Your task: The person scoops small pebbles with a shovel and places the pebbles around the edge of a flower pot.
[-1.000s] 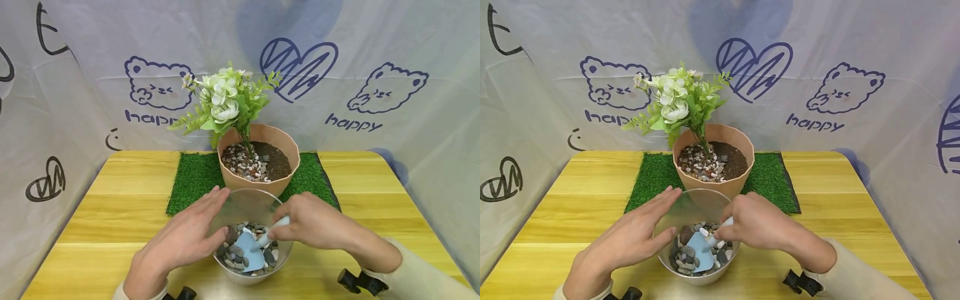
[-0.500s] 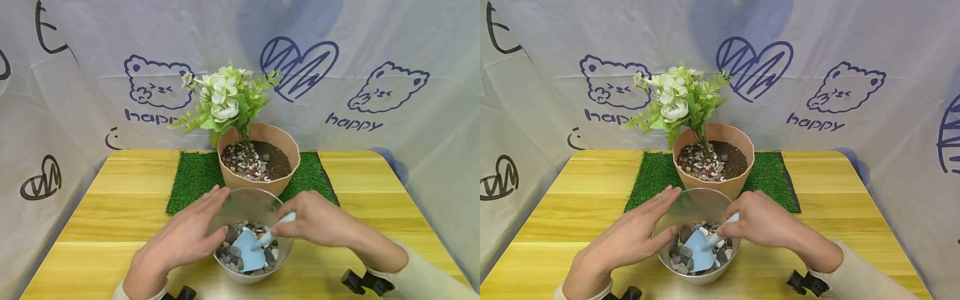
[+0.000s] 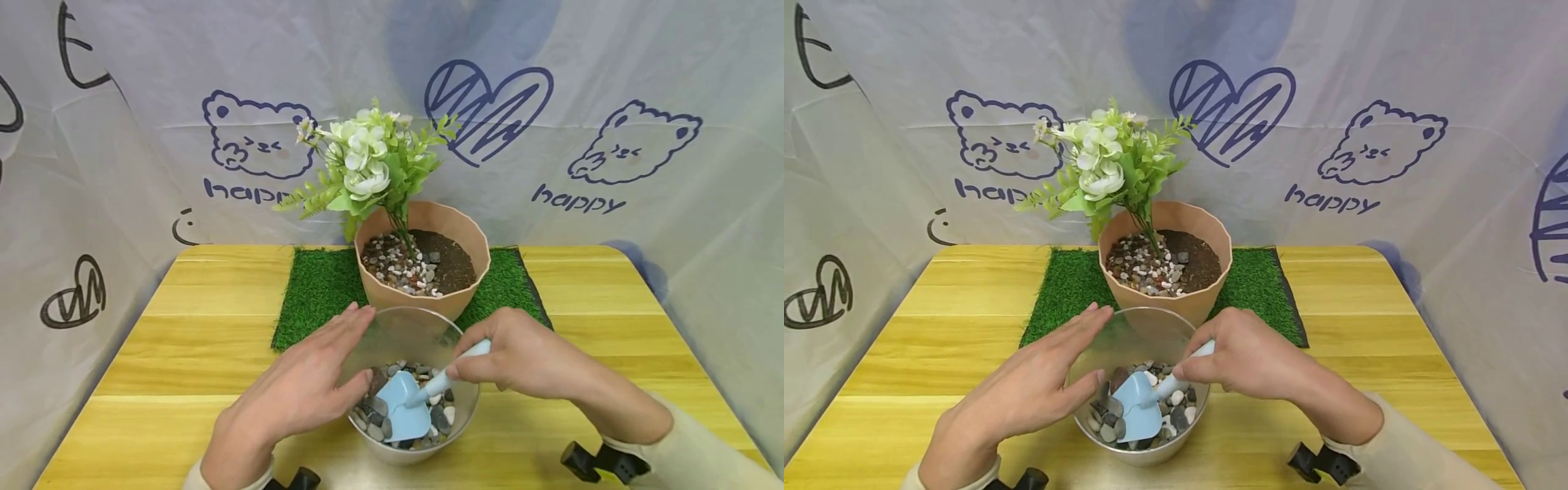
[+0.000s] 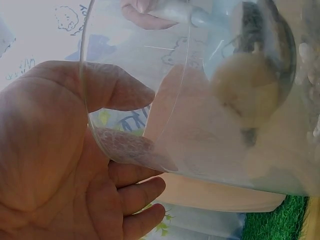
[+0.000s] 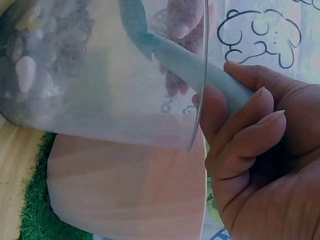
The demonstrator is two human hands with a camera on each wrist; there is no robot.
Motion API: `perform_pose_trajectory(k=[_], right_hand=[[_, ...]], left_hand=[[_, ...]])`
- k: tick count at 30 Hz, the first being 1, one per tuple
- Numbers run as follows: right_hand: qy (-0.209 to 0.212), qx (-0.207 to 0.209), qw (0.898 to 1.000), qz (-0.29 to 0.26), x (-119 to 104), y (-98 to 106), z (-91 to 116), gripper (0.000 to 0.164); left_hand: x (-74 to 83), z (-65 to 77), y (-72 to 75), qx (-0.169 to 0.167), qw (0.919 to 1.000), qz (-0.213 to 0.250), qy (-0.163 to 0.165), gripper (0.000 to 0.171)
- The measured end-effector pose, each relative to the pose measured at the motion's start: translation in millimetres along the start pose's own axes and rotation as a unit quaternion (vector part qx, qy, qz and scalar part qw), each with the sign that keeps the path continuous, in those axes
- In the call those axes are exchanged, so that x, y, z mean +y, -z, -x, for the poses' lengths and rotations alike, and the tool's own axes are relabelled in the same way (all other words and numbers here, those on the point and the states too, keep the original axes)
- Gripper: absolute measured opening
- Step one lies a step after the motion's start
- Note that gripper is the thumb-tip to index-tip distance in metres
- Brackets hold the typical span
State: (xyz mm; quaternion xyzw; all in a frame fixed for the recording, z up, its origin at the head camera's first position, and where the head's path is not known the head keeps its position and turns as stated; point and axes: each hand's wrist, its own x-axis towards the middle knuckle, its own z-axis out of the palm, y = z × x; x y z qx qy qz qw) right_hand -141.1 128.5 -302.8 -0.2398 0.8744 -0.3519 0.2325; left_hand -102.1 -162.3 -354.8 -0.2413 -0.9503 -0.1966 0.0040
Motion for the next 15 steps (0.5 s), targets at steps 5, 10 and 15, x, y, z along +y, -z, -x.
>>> perform_pose_trajectory(k=[5, 10, 15], right_hand=[[-0.019, 0.003, 1.0, -0.015, 2.6, 2.0, 1.2, 0.006], [-0.032, 0.01, 0.999, -0.04, 7.7, 5.1, 2.7, 0.004], [-0.03, 0.01, 0.998, -0.063, 16.1, 8.1, 5.5, 0.006]], left_hand=[[-0.3, -0.2, -0.4, 0.001, 1.0, -0.001, -0.002, 0.075], [-0.7, 0.1, -0.4, 0.002, 1.0, -0.001, -0.002, 0.075], [-0.8, -0.1, -0.3, 0.0, 1.0, -0.001, -0.002, 0.075]])
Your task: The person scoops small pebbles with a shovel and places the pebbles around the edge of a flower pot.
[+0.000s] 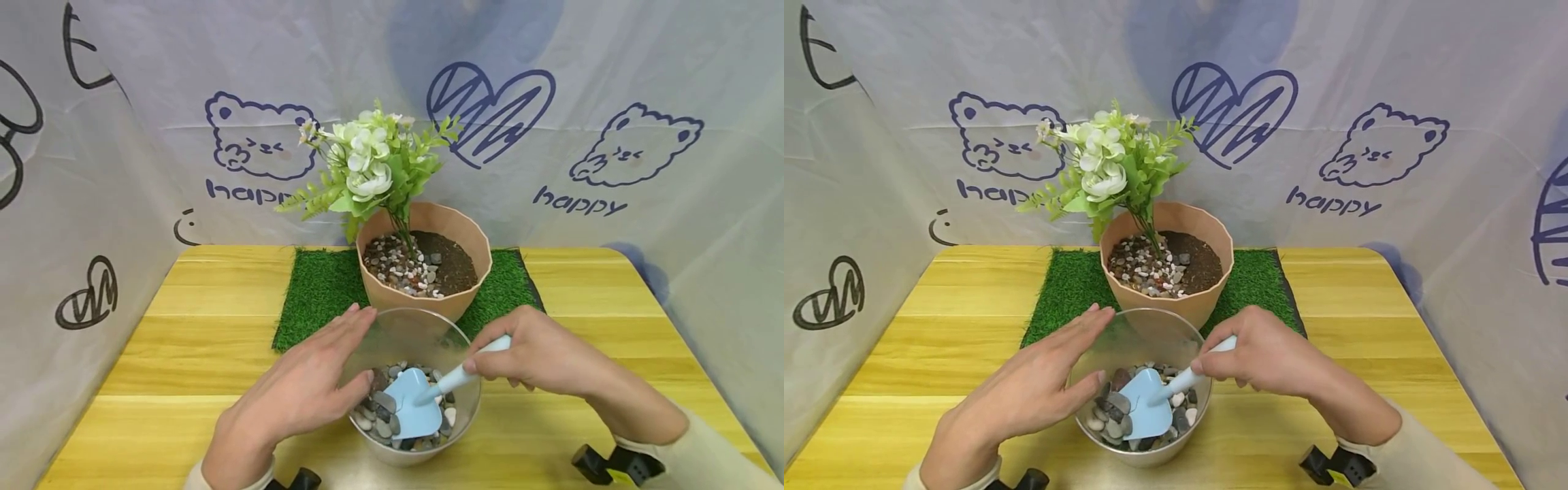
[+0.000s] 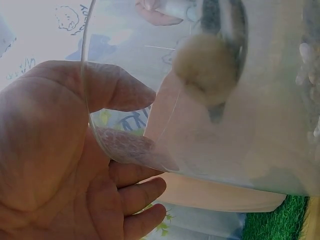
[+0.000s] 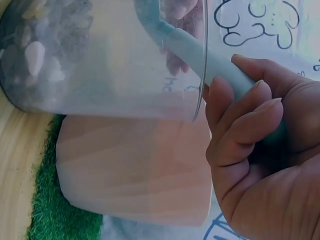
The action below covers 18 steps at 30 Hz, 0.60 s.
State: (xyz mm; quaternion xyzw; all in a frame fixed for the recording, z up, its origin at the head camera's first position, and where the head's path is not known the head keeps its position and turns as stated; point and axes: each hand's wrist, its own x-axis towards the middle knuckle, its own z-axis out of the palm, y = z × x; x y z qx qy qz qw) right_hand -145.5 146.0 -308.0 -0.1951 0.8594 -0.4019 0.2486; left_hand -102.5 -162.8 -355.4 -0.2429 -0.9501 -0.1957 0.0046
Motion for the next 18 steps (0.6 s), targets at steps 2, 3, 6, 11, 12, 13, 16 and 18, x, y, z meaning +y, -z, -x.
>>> perform_pose_trajectory(k=[2, 3, 6, 11, 12, 13, 16, 18], right_hand=[[0.004, 0.002, 1.0, -0.006, 3.8, 2.0, 1.7, 0.007], [0.006, 0.004, 1.0, -0.01, 5.6, 3.2, 2.7, 0.007], [0.011, 0.015, 1.0, -0.016, 9.9, 7.6, 6.6, 0.009], [0.014, 0.033, 0.999, -0.021, 13.4, 15.3, 11.9, 0.013], [0.013, 0.036, 0.999, -0.021, 13.9, 16.7, 12.8, 0.013], [0.012, 0.039, 0.999, -0.023, 14.4, 18.0, 13.6, 0.014], [0.005, 0.049, 0.998, -0.025, 15.6, 21.1, 16.1, 0.014], [-0.003, 0.056, 0.998, -0.03, 16.3, 22.9, 18.0, 0.014]], left_hand=[[0.0, -0.2, -0.1, 0.0, 1.0, 0.001, -0.001, 0.075], [0.1, 0.1, -0.1, 0.0, 1.0, 0.0, -0.001, 0.075], [0.3, -0.3, 0.0, 0.001, 1.0, 0.0, -0.004, 0.075], [0.3, -0.1, 0.3, 0.001, 1.0, -0.001, -0.003, 0.074], [0.3, 0.0, 0.3, 0.001, 1.0, -0.002, -0.003, 0.074], [0.3, 0.2, 0.4, 0.001, 1.0, -0.002, -0.002, 0.074], [0.3, 0.2, 0.2, 0.001, 1.0, -0.003, -0.001, 0.074], [0.5, 0.5, 0.1, 0.001, 1.0, -0.002, 0.0, 0.074]])
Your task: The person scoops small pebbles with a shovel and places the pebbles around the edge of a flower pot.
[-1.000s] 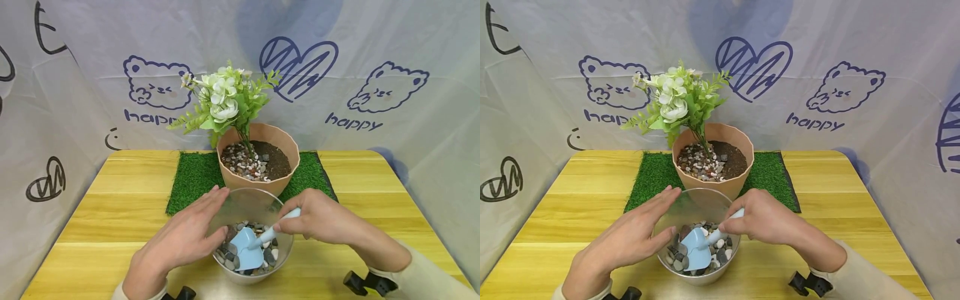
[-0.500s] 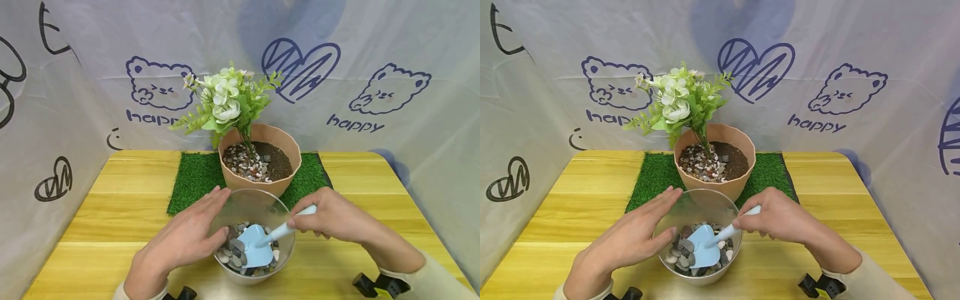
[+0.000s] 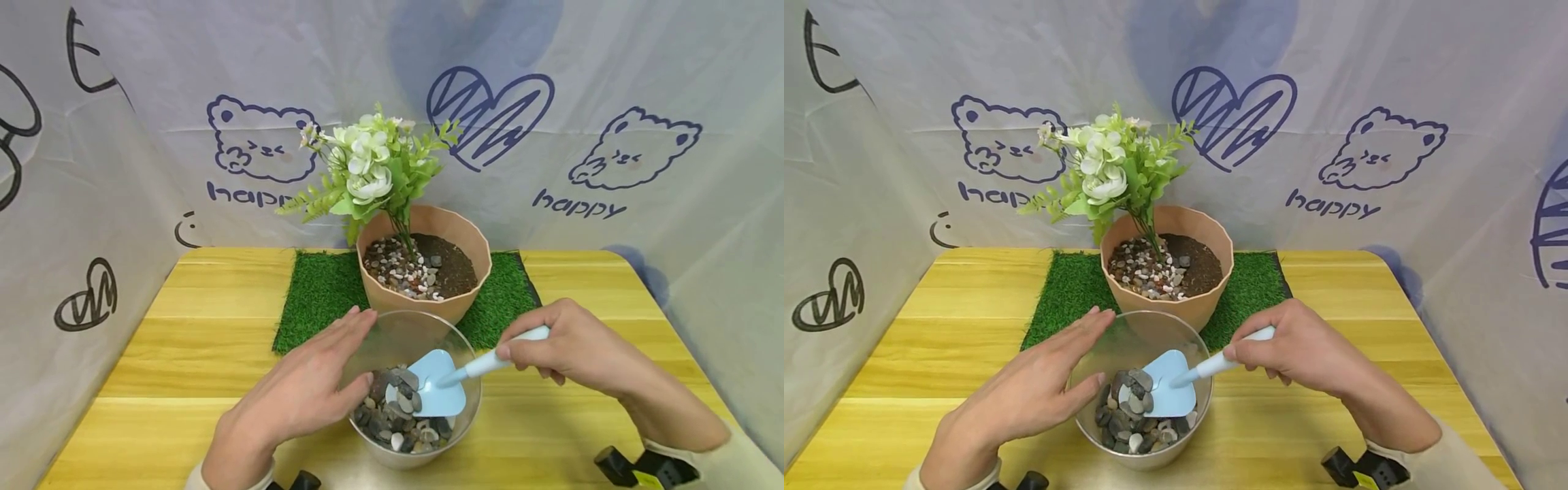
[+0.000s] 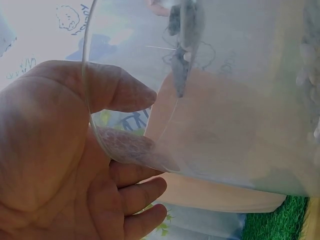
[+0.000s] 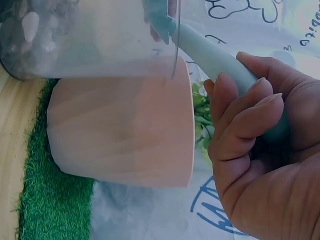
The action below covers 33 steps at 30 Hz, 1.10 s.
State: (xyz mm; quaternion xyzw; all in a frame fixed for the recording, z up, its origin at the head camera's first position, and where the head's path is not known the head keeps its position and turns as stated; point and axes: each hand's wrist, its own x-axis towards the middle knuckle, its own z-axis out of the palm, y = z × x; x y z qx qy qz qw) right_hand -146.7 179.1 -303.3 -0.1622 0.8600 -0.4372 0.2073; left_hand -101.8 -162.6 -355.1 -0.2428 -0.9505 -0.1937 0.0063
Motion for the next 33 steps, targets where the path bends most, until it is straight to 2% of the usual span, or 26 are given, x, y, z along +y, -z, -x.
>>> perform_pose_trajectory(k=[9, 16, 33], right_hand=[[-0.016, 0.021, 1.0, 0.001, 2.2, 5.5, 5.5, 0.014], [-0.017, 0.021, 1.0, -0.009, 4.8, 6.4, 7.0, 0.014], [-0.02, 0.026, 0.998, -0.05, 9.1, 6.5, 7.0, 0.019]], left_hand=[[2.7, 0.0, -1.2, 0.018, 0.9993, -0.032, -0.008, 0.073], [4.4, 1.5, -1.3, 0.016, 0.9987, -0.048, 0.002, 0.073], [4.5, 2.3, 0.5, 0.007, 0.9993, -0.037, 0.005, 0.076]])
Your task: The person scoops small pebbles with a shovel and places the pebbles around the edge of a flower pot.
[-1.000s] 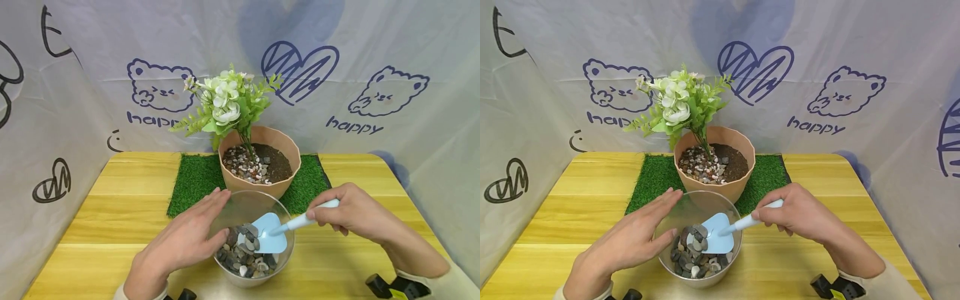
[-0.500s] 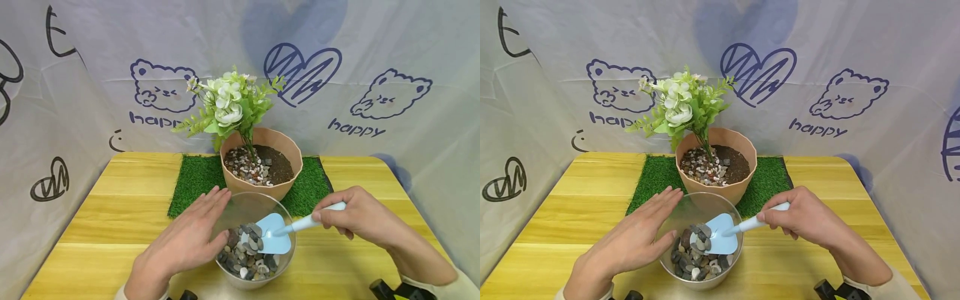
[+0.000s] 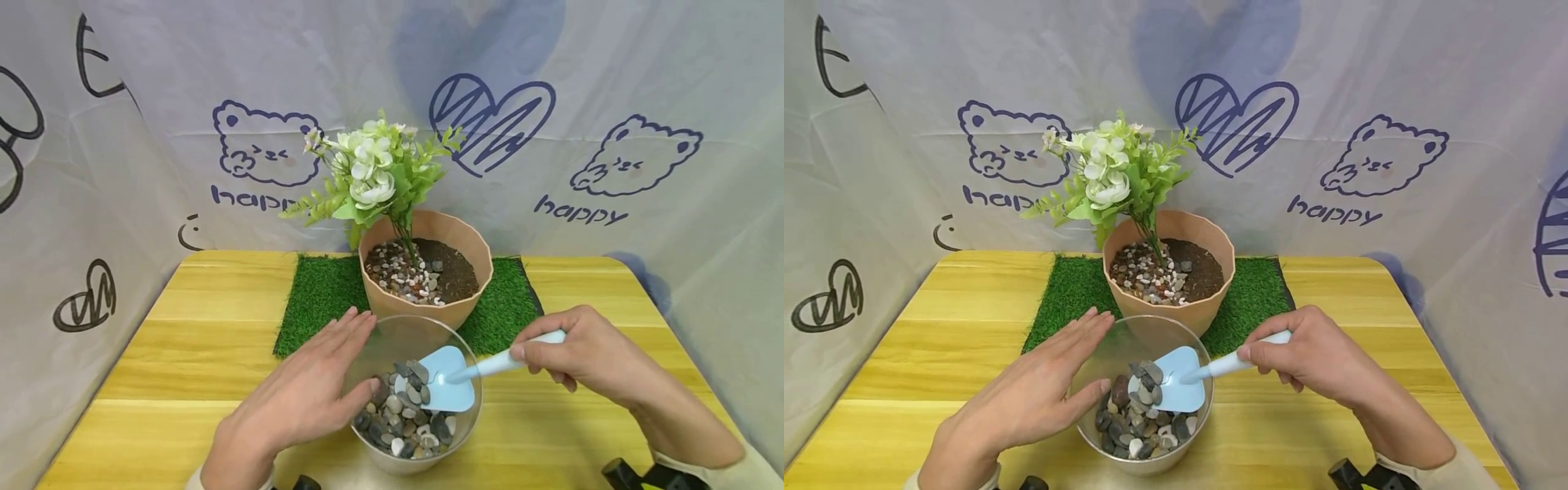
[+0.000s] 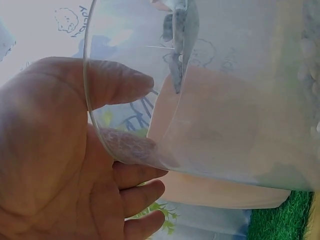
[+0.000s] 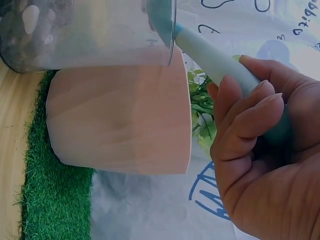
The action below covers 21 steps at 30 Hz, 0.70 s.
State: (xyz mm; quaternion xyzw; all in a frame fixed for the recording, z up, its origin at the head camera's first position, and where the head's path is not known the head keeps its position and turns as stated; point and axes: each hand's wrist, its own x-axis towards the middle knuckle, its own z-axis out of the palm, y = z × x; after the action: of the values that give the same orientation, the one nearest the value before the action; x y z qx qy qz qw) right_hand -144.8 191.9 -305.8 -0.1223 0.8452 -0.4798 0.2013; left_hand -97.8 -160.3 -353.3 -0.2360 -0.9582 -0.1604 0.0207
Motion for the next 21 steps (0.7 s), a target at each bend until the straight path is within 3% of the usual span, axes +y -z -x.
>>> perform_pose_trajectory(k=[14, 21], right_hand=[[0.006, 0.021, 1.0, -0.005, 1.0, 2.5, 4.5, 0.022], [0.023, 0.038, 0.998, -0.042, 0.3, 11.2, 9.8, 0.021]], left_hand=[[0.3, 0.8, -0.6, -0.009, 0.9999, 0.006, 0.003, 0.08], [-0.5, 0.3, -0.8, -0.009, 0.9999, 0.008, 0.0, 0.079]])
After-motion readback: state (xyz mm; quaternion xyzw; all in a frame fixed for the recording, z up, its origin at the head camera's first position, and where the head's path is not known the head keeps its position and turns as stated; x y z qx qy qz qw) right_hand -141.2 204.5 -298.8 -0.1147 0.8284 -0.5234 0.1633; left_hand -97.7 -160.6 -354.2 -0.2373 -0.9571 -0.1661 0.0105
